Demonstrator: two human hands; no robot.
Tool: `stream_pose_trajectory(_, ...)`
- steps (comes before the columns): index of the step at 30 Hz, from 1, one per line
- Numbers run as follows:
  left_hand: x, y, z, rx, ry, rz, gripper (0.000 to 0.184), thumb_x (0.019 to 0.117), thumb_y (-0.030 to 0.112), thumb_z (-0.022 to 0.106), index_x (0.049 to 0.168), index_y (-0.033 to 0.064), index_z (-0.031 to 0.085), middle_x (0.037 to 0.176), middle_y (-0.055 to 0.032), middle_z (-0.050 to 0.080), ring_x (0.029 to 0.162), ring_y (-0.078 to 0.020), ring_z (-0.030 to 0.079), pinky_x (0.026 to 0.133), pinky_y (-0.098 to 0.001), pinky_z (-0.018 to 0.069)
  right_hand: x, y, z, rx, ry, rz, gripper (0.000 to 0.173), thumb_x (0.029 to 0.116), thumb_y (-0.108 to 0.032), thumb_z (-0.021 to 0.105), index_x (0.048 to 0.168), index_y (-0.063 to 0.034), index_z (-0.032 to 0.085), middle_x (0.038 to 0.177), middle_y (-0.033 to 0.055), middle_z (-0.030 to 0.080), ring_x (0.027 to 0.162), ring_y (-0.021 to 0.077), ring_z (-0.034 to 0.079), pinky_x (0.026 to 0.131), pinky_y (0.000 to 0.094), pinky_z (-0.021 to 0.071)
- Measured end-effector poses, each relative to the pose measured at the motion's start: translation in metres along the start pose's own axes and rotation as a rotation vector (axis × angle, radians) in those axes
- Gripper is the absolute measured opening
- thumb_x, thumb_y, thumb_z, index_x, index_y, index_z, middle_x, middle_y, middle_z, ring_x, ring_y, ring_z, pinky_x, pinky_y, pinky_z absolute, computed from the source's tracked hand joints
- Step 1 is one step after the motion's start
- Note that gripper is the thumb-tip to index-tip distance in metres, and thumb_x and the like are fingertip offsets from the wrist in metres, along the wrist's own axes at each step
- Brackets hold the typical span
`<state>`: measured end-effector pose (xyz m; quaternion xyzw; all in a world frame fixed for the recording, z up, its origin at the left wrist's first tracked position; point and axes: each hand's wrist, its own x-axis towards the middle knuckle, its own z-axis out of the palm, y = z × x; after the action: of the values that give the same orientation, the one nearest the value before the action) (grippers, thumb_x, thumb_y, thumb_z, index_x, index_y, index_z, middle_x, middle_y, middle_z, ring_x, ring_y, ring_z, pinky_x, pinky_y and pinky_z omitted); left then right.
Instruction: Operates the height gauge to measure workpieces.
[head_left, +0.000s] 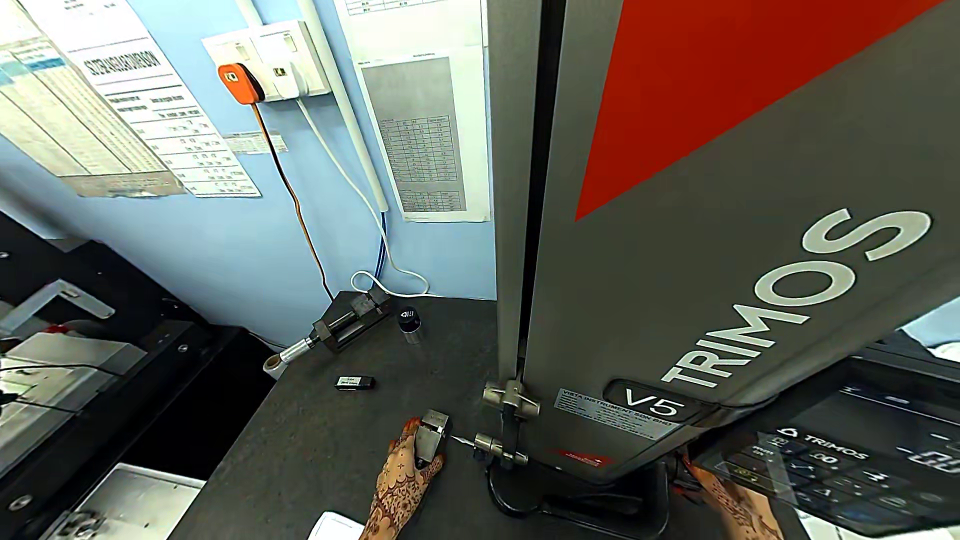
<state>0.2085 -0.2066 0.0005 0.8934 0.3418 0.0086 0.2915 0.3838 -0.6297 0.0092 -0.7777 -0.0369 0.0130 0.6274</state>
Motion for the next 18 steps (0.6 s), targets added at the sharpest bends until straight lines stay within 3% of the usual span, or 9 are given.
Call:
stream_pose_trajectory(1,-0.004,-0.001,0.002,0.019,0.085,0.071,0.1,0.0846,0.055,0.073,0.156,-0.0031,0.035,0.158,-0.0238,0.042,0.147,-0.0399,0.041,0.121,-0.0613,0.0254,-0.001,-0.001,-0.002,0.02,-0.023,0.004,0.057,0.0975,-0.025,0.061,0.141,0.0083,0.043,0.122,0.0114,0.064,0.103,0.005,0.065,0.087,0.0266,0.0579)
stream_pose_trajectory(3,-0.02,0.011,0.002,0.045,0.324,0.25,0.115,0.0799,0.071,0.068,0.155,-0.0083,0.032,0.16,-0.0291,0.036,0.148,-0.0455,0.035,0.12,-0.0683,0.0215,-0.002,-0.005,-0.005,0.046,-0.058,0.013,0.057,0.0973,-0.025,0.063,0.139,0.0079,0.044,0.12,0.0083,0.066,0.102,0.005,0.067,0.088,0.0268,0.0589)
stream_pose_trajectory(6,-0.072,0.069,0.0,0.003,0.484,0.63,0.057,0.0937,0.047,0.065,0.124,-0.001,0.07,0.127,-0.0236,0.069,0.12,-0.0423,0.064,0.105,-0.0604,0.0461,-0.006,-0.014,-0.001,0.115,-0.075,0.045,0.052,0.0971,-0.023,0.063,0.136,0.0062,0.044,0.114,0.0037,0.068,0.095,0.0063,0.07,0.082,0.0275,0.0616)
stream_pose_trajectory(7,-0.088,0.091,0.009,0.038,0.486,0.785,0.037,0.0957,0.039,0.065,0.115,0.0097,0.076,0.116,-0.0141,0.075,0.11,-0.0328,0.07,0.098,-0.0517,0.0528,-0.006,-0.015,0.0,0.137,-0.078,0.057,0.05,0.0975,-0.021,0.062,0.137,0.0057,0.044,0.113,0.0034,0.067,0.095,0.0071,0.07,0.081,0.028,0.0615)
stream_pose_trajectory(9,-0.106,0.135,0.041,0.137,0.451,1.016,0.027,0.1003,0.04,0.059,0.12,0.027,0.073,0.117,0.0019,0.074,0.11,-0.0169,0.068,0.099,-0.0385,0.0516,-0.006,-0.015,0.003,0.159,-0.068,0.059,0.046,0.0972,-0.02,0.061,0.134,0.0041,0.047,0.109,0.0025,0.069,0.091,0.009,0.072,0.078,0.0295,0.0629)
stream_pose_trajectory(11,-0.116,0.173,0.075,0.242,0.345,1.047,0.042,0.0988,0.05,0.057,0.128,0.0228,0.07,0.12,0.0009,0.073,0.111,-0.0178,0.069,0.097,-0.0414,0.0526,-0.006,-0.015,0.003,0.144,-0.065,0.058,0.046,0.0968,-0.023,0.061,0.132,0.0047,0.049,0.108,0.0039,0.07,0.09,0.0109,0.072,0.078,0.0311,0.0633)
stream_pose_trajectory(13,-0.118,0.201,0.096,0.263,0.162,0.964,0.062,0.0971,0.056,0.055,0.127,0.0039,0.07,0.114,-0.0113,0.076,0.105,-0.0267,0.074,0.089,-0.047,0.0579,-0.006,-0.016,0.0,0.102,-0.068,0.058,0.048,0.0966,-0.026,0.061,0.131,0.0053,0.05,0.108,0.0056,0.07,0.09,0.0119,0.072,0.078,0.0318,0.063)
stream_pose_trajectory(15,-0.109,0.216,0.093,0.244,-0.066,0.859,0.059,0.0994,0.05,0.055,0.118,-0.0033,0.071,0.103,-0.0203,0.076,0.095,-0.0347,0.075,0.081,-0.0504,0.0593,-0.007,-0.016,-0.002,0.065,-0.08,0.068,0.044,0.0988,-0.023,0.058,0.131,0.0067,0.051,0.107,0.0066,0.07,0.089,0.0114,0.072,0.078,0.0324,0.0624)
stream_pose_trajectory(18,-0.082,0.226,0.055,0.307,-0.623,0.758,0.063,0.1076,0.05,0.04,0.137,-0.002,0.058,0.116,-0.0303,0.068,0.11,-0.0484,0.066,0.096,-0.0631,0.0482,-0.008,-0.021,-0.002,0.07,-0.105,0.084,0.041,0.1013,-0.021,0.055,0.131,0.0074,0.049,0.108,0.0059,0.068,0.088,0.0098,0.071,0.077,0.0325,0.0623)
